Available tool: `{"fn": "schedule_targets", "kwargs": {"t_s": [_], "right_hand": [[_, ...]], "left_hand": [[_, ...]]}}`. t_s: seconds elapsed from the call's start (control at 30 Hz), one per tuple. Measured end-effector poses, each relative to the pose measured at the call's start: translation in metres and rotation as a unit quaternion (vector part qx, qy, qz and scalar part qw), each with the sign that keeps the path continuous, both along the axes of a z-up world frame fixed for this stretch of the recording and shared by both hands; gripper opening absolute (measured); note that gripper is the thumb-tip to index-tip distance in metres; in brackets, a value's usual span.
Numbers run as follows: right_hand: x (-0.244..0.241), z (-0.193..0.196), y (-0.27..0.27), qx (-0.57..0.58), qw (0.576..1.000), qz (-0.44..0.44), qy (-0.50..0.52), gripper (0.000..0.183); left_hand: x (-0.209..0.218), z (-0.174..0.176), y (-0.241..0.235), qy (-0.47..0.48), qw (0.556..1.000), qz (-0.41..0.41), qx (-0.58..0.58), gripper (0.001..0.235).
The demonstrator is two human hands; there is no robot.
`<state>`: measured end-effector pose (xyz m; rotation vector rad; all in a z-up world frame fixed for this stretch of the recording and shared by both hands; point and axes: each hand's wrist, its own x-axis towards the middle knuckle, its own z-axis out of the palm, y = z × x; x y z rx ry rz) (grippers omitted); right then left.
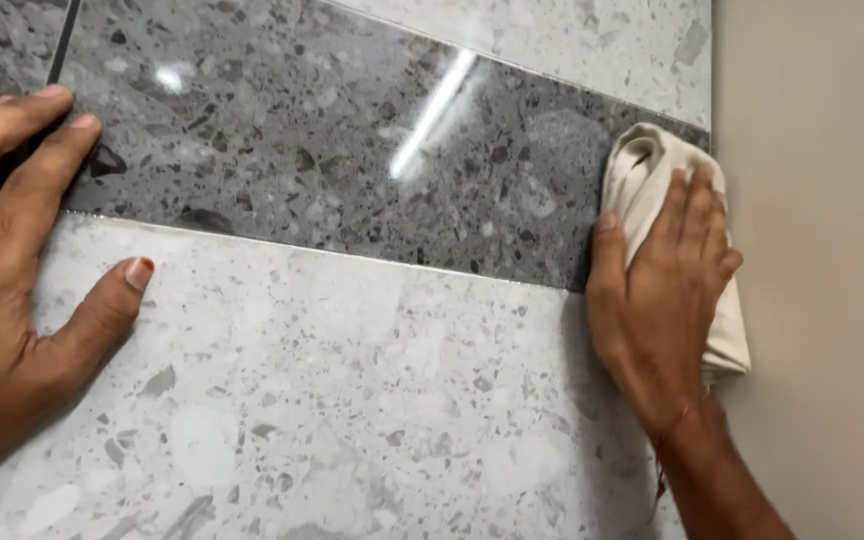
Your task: Wipe down the marble-patterned surface of a wardrobe using a white cloth.
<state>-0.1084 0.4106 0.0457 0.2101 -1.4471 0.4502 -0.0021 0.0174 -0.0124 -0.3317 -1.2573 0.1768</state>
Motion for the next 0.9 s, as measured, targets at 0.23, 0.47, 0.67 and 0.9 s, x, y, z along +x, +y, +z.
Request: {"fn": "schedule_targets", "kwargs": {"t_s": [0.23, 0.47, 0.67, 0.9], "right_hand": [[0.003, -0.018, 0.004, 0.123, 0.991, 0.040, 0.032, 0.070], [0.005, -0.054, -0.020, 0.091, 0.995, 0.008, 0.046, 0.071], [0.014, -0.078, -0.027, 0.073, 0.996, 0.023, 0.035, 0.070], [0.031, -0.100, -0.042, 0.158, 0.985, 0.032, 0.058, 0.069]], "left_hand": [[0.000, 0.001, -0.005, 0.006, 0.999, 0.037, -0.006, 0.070], [0.010, 0.000, -0.001, 0.011, 1.000, 0.015, -0.018, 0.067], [0.004, 0.000, -0.005, 0.013, 0.999, 0.031, -0.022, 0.067], [0.002, -0.003, 0.001, -0.019, 1.000, -0.004, -0.007, 0.069]]}}
